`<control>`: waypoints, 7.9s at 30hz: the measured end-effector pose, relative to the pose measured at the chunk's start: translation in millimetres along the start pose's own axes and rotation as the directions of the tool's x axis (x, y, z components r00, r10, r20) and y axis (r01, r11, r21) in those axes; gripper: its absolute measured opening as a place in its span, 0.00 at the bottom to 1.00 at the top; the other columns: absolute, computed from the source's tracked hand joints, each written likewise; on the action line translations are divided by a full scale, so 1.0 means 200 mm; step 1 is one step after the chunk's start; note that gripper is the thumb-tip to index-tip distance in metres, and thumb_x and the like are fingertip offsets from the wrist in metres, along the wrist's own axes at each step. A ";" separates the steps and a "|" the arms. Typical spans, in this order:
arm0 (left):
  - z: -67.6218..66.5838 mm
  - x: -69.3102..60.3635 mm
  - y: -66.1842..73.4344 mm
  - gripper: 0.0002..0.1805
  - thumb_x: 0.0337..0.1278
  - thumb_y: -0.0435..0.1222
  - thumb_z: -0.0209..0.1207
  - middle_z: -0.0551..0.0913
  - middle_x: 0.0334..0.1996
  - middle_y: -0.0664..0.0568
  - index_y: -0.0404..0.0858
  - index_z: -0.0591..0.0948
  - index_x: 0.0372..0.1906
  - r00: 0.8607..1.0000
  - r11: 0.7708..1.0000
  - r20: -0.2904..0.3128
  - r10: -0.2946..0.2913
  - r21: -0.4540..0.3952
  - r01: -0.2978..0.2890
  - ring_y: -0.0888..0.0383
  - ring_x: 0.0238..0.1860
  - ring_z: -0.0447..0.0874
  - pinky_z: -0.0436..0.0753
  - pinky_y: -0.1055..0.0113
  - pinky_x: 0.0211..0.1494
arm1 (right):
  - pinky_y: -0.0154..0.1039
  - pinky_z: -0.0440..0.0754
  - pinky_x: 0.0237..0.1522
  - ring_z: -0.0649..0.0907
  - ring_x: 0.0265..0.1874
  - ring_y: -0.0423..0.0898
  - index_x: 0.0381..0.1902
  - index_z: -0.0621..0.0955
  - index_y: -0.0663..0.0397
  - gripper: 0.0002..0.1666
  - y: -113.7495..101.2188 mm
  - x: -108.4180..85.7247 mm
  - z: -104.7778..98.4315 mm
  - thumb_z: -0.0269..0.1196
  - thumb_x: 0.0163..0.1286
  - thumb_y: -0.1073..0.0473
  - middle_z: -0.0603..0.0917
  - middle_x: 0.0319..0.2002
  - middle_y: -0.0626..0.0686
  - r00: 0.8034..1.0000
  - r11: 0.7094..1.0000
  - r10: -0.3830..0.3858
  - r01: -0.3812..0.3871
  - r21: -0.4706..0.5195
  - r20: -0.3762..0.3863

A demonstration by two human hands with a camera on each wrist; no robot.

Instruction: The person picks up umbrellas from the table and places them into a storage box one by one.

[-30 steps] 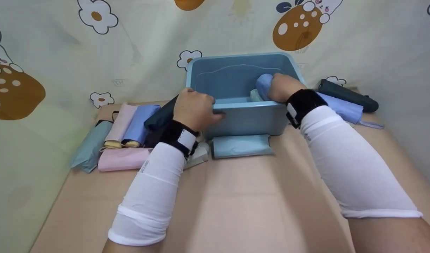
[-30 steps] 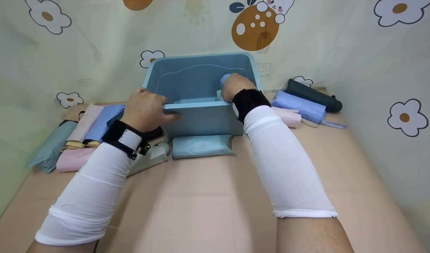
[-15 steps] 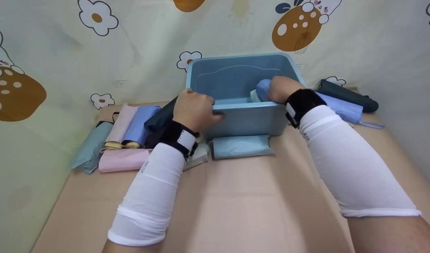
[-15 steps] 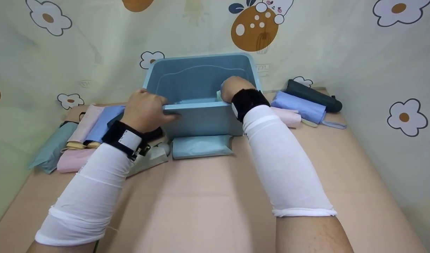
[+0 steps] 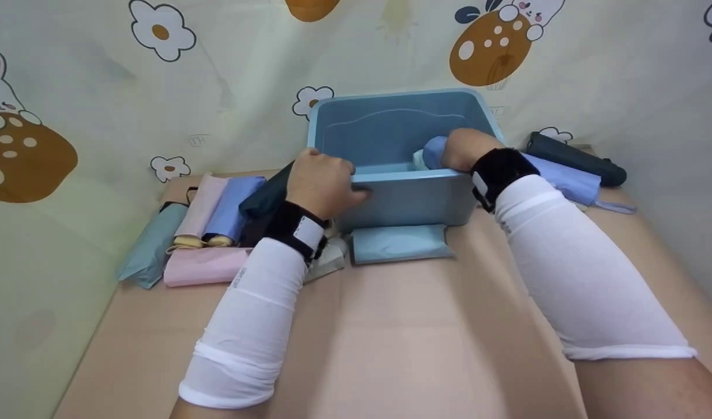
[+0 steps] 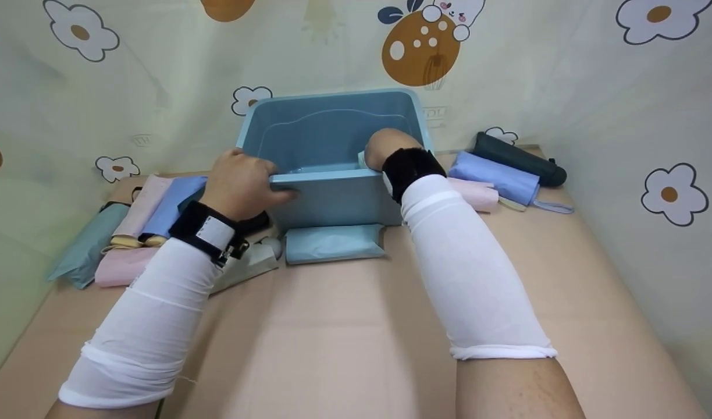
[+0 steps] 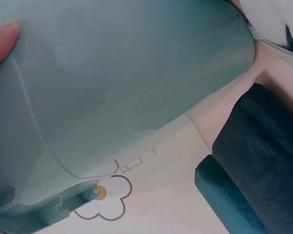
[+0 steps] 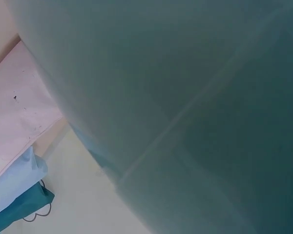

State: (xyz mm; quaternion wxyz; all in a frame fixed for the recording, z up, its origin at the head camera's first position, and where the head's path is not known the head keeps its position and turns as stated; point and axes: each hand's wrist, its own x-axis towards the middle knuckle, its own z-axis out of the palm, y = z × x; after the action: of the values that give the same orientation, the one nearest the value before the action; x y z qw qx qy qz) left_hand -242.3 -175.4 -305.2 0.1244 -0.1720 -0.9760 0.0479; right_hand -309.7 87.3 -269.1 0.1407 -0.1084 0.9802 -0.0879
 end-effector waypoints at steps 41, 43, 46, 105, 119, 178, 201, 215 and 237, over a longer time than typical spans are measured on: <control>0.00 0.00 0.00 0.30 0.60 0.65 0.65 0.90 0.28 0.48 0.41 0.90 0.36 1.000 1.000 -0.001 -0.007 -0.018 0.007 0.49 0.39 0.91 0.76 0.48 0.69 | 0.44 0.75 0.36 0.79 0.31 0.55 0.31 0.86 0.62 0.18 0.00 0.00 0.00 0.53 0.73 0.60 0.79 0.29 0.57 0.998 0.994 0.056 -0.053 0.100 -0.027; 0.00 0.00 0.00 0.30 0.60 0.65 0.65 0.91 0.28 0.48 0.41 0.90 0.37 1.000 1.000 0.001 -0.008 -0.015 0.008 0.49 0.39 0.91 0.76 0.48 0.69 | 0.47 0.78 0.40 0.80 0.35 0.56 0.35 0.87 0.65 0.18 0.00 -0.01 0.01 0.53 0.73 0.60 0.82 0.33 0.60 0.997 0.992 0.057 -0.049 0.119 -0.057; 0.00 0.00 0.00 0.30 0.60 0.65 0.65 0.91 0.28 0.48 0.41 0.90 0.37 1.000 1.000 0.001 -0.008 -0.021 0.008 0.49 0.39 0.91 0.76 0.48 0.68 | 0.56 0.81 0.54 0.83 0.48 0.61 0.56 0.83 0.71 0.23 0.00 -0.02 0.02 0.53 0.73 0.59 0.85 0.53 0.68 0.991 0.986 0.053 -0.032 0.162 -0.123; 0.00 -0.01 0.00 0.28 0.61 0.63 0.65 0.90 0.28 0.48 0.40 0.89 0.36 1.000 0.999 -0.010 -0.007 -0.048 0.006 0.48 0.40 0.91 0.75 0.47 0.72 | 0.71 0.65 0.74 0.73 0.70 0.73 0.73 0.70 0.70 0.43 0.74 -0.11 0.34 0.67 0.69 0.49 0.76 0.68 0.75 0.998 0.985 0.016 -0.004 0.174 -0.068; 0.00 -0.01 0.00 0.31 0.62 0.66 0.63 0.91 0.30 0.47 0.41 0.89 0.38 1.000 1.000 -0.006 0.006 0.001 -0.006 0.49 0.40 0.92 0.77 0.48 0.69 | 0.78 0.60 0.72 0.63 0.73 0.80 0.83 0.61 0.51 0.52 0.73 -0.12 0.37 0.68 0.65 0.47 0.68 0.75 0.73 0.997 0.989 0.077 -0.075 0.127 -0.011; 0.02 -0.01 -0.01 0.31 0.58 0.65 0.66 0.89 0.25 0.48 0.40 0.87 0.30 0.999 1.000 -0.046 0.003 -0.026 -0.004 0.49 0.37 0.91 0.78 0.48 0.66 | 0.70 0.73 0.66 0.81 0.57 0.68 0.64 0.74 0.70 0.41 0.79 -0.13 0.46 0.73 0.64 0.48 0.82 0.58 0.73 0.998 0.997 0.049 -0.047 0.059 -0.029; 0.01 -0.01 0.00 0.31 0.60 0.65 0.65 0.89 0.25 0.48 0.40 0.87 0.31 0.999 1.000 -0.037 0.002 -0.013 -0.002 0.49 0.36 0.90 0.78 0.48 0.66 | 0.62 0.79 0.53 0.81 0.44 0.61 0.59 0.75 0.66 0.32 0.82 -0.16 0.49 0.66 0.69 0.46 0.82 0.49 0.66 0.996 0.985 0.067 -0.058 0.160 -0.056; 0.00 0.00 0.00 0.30 0.61 0.65 0.65 0.89 0.25 0.48 0.40 0.88 0.32 1.000 1.000 -0.020 0.002 -0.015 -0.003 0.49 0.36 0.91 0.78 0.47 0.68 | 0.70 0.76 0.61 0.78 0.49 0.66 0.65 0.67 0.72 0.37 0.85 -0.21 0.45 0.60 0.73 0.47 0.78 0.56 0.73 0.990 0.967 0.098 -0.071 0.244 -0.099; 0.00 -0.01 0.00 0.30 0.60 0.65 0.65 0.90 0.26 0.48 0.40 0.88 0.32 1.000 1.000 -0.021 -0.005 -0.015 0.004 0.50 0.37 0.91 0.77 0.48 0.67 | 0.53 0.83 0.44 0.79 0.50 0.64 0.69 0.64 0.71 0.41 0.77 -0.33 0.25 0.60 0.76 0.43 0.76 0.59 0.70 0.931 0.865 0.191 -0.010 0.501 -0.311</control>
State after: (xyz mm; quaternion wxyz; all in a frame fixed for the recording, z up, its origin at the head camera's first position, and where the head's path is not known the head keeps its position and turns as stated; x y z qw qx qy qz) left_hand -241.0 -175.4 -306.2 0.1335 -0.1711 -0.9754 0.0385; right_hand -262.8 242.9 -330.3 -0.0087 0.0006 0.9388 -0.3443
